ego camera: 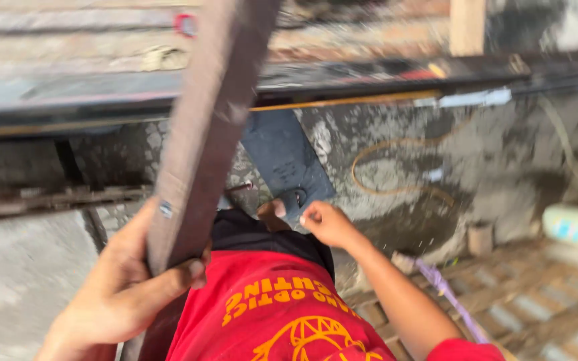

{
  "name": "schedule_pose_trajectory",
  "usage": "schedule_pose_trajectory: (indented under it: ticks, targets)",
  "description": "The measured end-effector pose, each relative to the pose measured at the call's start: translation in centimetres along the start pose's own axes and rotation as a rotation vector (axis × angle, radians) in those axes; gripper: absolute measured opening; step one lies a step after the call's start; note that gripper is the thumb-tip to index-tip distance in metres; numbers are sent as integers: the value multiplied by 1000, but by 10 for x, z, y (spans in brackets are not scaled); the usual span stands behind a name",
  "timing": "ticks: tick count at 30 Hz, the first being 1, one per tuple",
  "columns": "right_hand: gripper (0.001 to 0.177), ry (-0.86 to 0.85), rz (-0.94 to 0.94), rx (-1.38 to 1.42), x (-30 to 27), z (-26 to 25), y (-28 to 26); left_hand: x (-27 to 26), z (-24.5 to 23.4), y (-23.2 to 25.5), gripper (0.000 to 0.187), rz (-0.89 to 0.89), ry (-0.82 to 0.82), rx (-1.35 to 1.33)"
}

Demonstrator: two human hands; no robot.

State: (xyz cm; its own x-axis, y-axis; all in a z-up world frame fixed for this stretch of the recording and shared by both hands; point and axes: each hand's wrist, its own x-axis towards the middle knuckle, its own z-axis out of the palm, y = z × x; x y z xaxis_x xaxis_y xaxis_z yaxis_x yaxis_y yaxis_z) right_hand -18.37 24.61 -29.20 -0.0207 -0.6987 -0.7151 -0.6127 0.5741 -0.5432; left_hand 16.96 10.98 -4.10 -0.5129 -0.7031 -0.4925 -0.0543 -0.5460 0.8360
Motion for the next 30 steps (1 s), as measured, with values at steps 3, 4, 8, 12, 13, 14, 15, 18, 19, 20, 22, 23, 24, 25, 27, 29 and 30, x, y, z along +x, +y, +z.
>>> schedule_pose_trajectory:
  ticks: [3, 4, 8, 12, 13, 14, 15, 18, 19, 20, 22, 23, 24, 25, 27, 29, 30]
  targets:
    - [22, -113, -45, -9, -13, 23, -22, -20, -13, -32, 79, 261, 15, 133]
    - [22, -126, -57, -43, -12, 25, -42, -20, -18, -34, 79, 275, 44, 113]
    - [23, -362, -122, -19, -14, 51, -109, -43, -38, -78, 96, -265, 72, 405]
    - [22, -519, -231, -106, -18, 72, -162, -79, -54, -138, 104, -85, 189, 490]
    - [22, -528, -235, -132, -18, 71, -175, -89, -59, -147, 104, -79, 208, 471]
    - [22, -534, -272, -164, -19, 68, -187, -98, -61, -154, 103, -57, 237, 431]
    - [22, -545, -305, -191, -22, 66, -199, -108, -62, -160, 101, -41, 264, 391]
    - [22, -574, -476, -271, -42, 35, -260, -123, -62, -157, 102, -120, 332, 326]
    - [22, -576, -483, -281, -48, 14, -284, -128, -62, -157, 102, -113, 342, 322]
    - [27, -572, -672, -306, -53, -10, -309, -130, -61, -156, 101, -90, 378, 260]
    - [31, -551, -858, -327, -56, -64, -345, -131, -58, -151, 100, -61, 399, 206]
    - [24, -413, -896, -357, -52, -95, -358, -131, -56, -147, 99, -28, 421, 138]
    - [17, -274, -930, -386, -48, -127, -371, -129, -54, -142, 97, 5, 442, 69]
    - [17, -263, -934, -386, -28, -143, -376, -125, -51, -141, 97, 13, 438, 75]
    - [18, -53, -744, -147, 15, -180, -386, -114, -42, -136, 98, -54, 420, -41]
    - [20, 53, -767, -455, 83, -198, -390, -104, -27, -150, 94, -58, 447, -46]
    - [24, 157, -780, -763, 118, -207, -393, -98, -21, -156, 89, -63, 478, -51]
